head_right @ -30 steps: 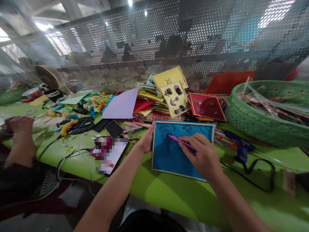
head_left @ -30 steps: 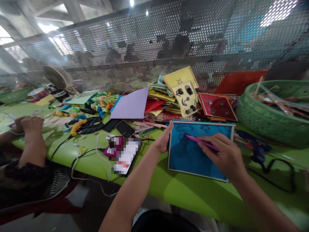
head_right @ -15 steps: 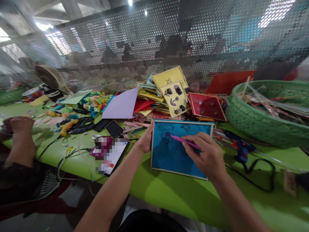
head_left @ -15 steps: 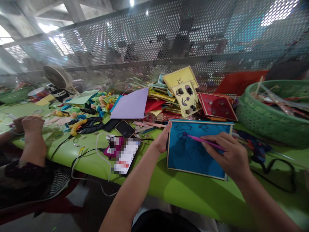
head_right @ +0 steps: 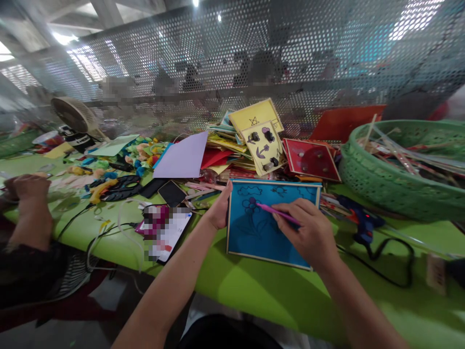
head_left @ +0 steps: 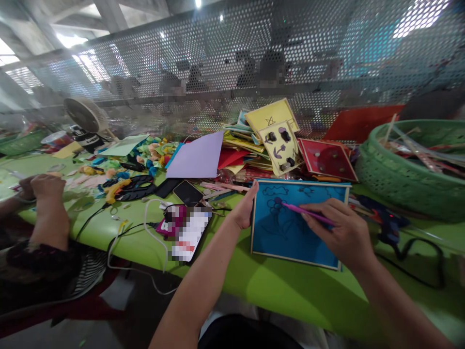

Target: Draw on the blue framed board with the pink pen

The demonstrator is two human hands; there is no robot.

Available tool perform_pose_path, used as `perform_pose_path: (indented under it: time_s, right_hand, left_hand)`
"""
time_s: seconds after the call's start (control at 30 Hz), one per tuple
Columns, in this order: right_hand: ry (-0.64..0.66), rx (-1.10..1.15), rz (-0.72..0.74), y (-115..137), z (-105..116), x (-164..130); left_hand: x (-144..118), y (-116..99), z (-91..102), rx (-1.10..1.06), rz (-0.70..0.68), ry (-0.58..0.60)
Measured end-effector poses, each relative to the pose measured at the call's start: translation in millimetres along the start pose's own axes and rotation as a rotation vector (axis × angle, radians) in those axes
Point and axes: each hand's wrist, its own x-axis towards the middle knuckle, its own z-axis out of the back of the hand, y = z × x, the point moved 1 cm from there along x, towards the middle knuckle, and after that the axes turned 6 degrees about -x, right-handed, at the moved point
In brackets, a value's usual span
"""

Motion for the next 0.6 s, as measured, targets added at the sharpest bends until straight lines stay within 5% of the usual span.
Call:
perform_pose_path:
  time_s: [0.6]
  right_hand:
    - [-0.009,0.003,-0.042,-4.0,-1.2,-2.3]
  left_hand:
    - [2.5,2.0,6.0,0.03,0.011,0.056]
